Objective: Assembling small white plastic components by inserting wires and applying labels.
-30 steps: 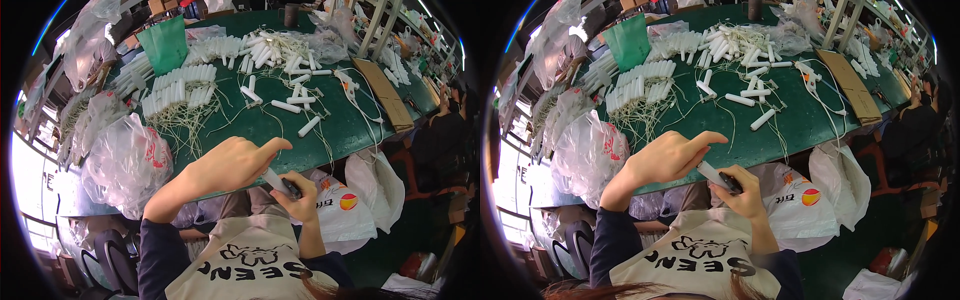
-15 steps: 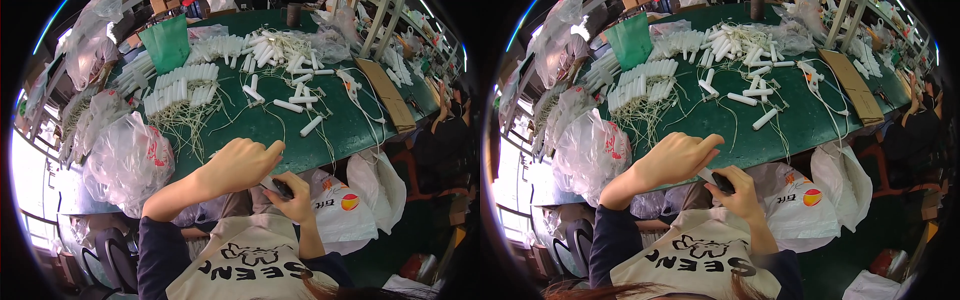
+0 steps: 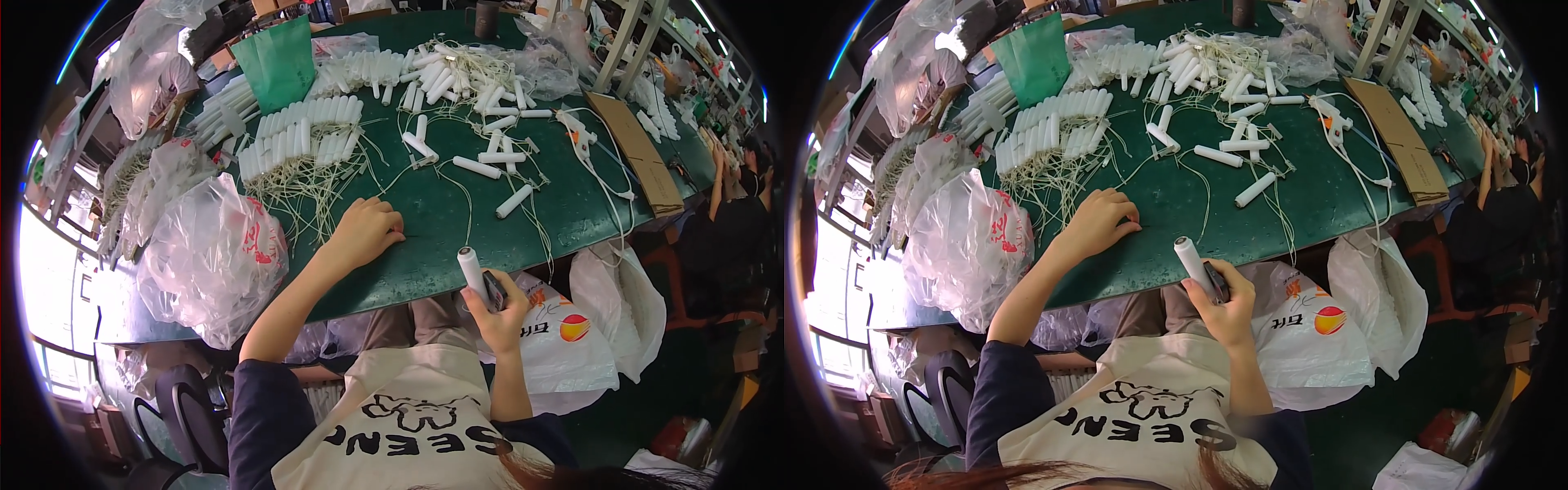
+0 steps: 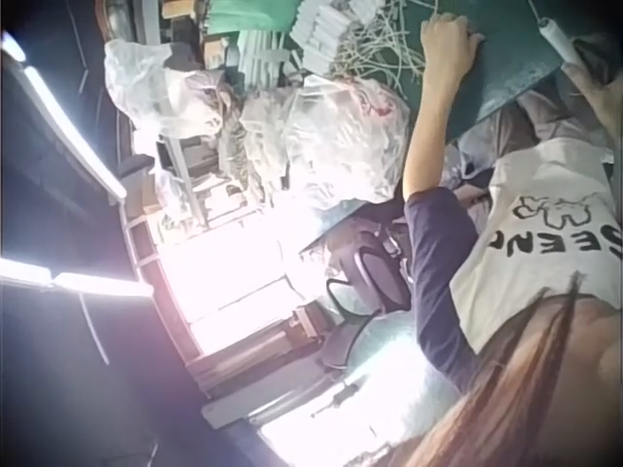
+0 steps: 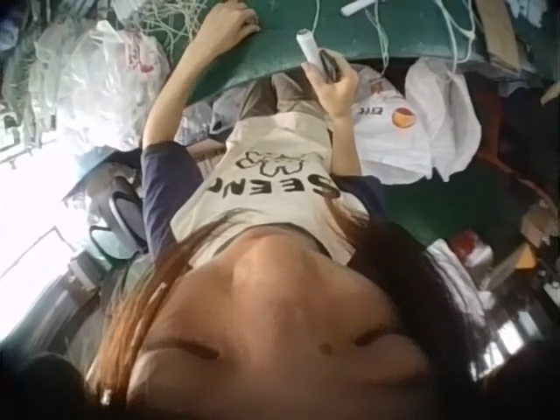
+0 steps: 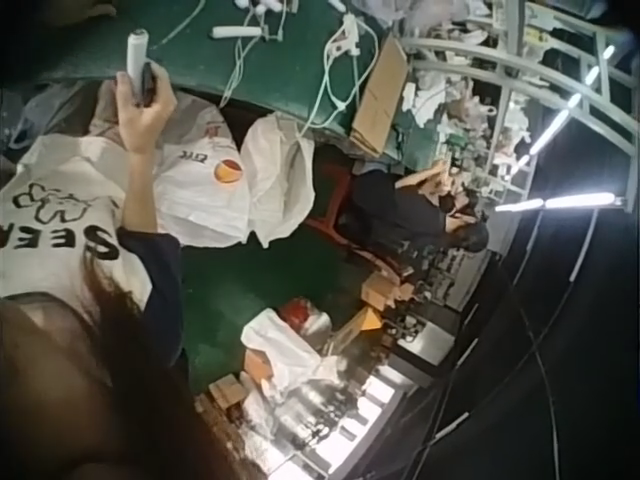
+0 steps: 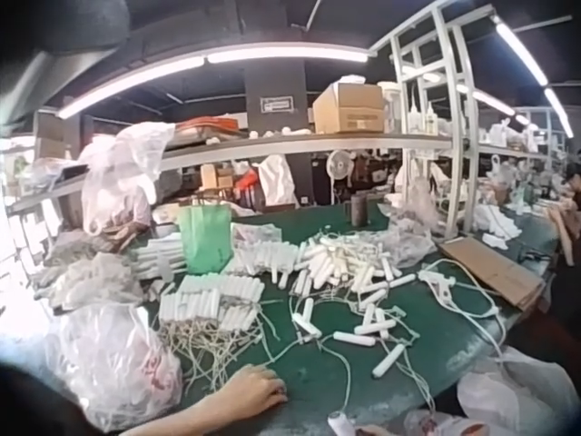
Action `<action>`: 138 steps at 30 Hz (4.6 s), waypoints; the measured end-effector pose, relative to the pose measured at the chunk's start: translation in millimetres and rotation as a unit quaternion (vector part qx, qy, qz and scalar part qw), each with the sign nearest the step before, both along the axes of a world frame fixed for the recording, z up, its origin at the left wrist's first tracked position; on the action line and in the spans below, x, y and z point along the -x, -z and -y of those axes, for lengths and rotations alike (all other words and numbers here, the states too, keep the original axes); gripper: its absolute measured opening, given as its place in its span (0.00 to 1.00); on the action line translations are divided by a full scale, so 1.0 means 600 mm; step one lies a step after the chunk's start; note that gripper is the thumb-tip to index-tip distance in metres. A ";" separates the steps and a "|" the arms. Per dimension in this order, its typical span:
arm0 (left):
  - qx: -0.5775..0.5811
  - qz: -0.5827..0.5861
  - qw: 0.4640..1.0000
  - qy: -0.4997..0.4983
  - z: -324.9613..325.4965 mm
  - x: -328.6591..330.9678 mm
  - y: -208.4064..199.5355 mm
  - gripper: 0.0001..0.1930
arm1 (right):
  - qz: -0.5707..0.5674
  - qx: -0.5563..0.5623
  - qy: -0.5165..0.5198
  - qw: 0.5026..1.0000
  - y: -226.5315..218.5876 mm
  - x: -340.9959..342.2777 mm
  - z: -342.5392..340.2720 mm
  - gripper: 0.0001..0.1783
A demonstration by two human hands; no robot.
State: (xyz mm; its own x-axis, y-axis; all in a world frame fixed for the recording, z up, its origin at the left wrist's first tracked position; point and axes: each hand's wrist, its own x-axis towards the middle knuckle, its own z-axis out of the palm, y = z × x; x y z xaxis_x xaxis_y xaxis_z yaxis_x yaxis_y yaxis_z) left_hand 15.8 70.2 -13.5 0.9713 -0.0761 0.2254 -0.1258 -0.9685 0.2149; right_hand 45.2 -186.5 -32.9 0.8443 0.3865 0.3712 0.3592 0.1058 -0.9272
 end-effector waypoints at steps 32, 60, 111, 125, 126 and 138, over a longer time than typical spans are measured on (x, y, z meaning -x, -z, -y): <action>0.712 -0.404 0.568 0.084 0.076 0.021 -0.077 0.17 | 0.106 -0.003 -0.092 0.990 0.002 -0.010 -0.016 0.16; 0.642 -0.431 0.629 0.079 0.077 0.042 -0.094 0.15 | -0.131 0.116 -0.149 0.973 0.015 -0.061 0.065 0.16; 0.512 -0.226 0.823 -0.092 0.094 0.005 -0.056 0.25 | 0.438 0.168 0.255 0.845 -0.024 -0.014 -0.051 0.13; 0.613 -0.310 0.712 -0.149 0.094 -0.006 -0.066 0.29 | 0.475 0.172 0.246 0.827 -0.022 -0.013 -0.063 0.12; 0.611 -0.311 0.713 -0.148 0.093 -0.007 -0.063 0.29 | 0.479 0.168 0.250 0.824 -0.019 -0.013 -0.062 0.12; 0.594 -0.114 0.788 0.116 0.088 0.022 -0.055 0.25 | 0.285 0.147 0.242 0.916 -0.038 -0.009 -0.058 0.22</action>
State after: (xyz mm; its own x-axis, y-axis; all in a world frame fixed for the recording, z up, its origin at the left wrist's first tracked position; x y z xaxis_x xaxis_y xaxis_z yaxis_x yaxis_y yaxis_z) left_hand 2.7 17.5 19.5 0.9879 -0.1244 0.0924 -0.0959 -0.0228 0.9951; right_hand 50.4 -151.9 -9.9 0.6439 0.1724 0.7454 0.7333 -0.4171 -0.5370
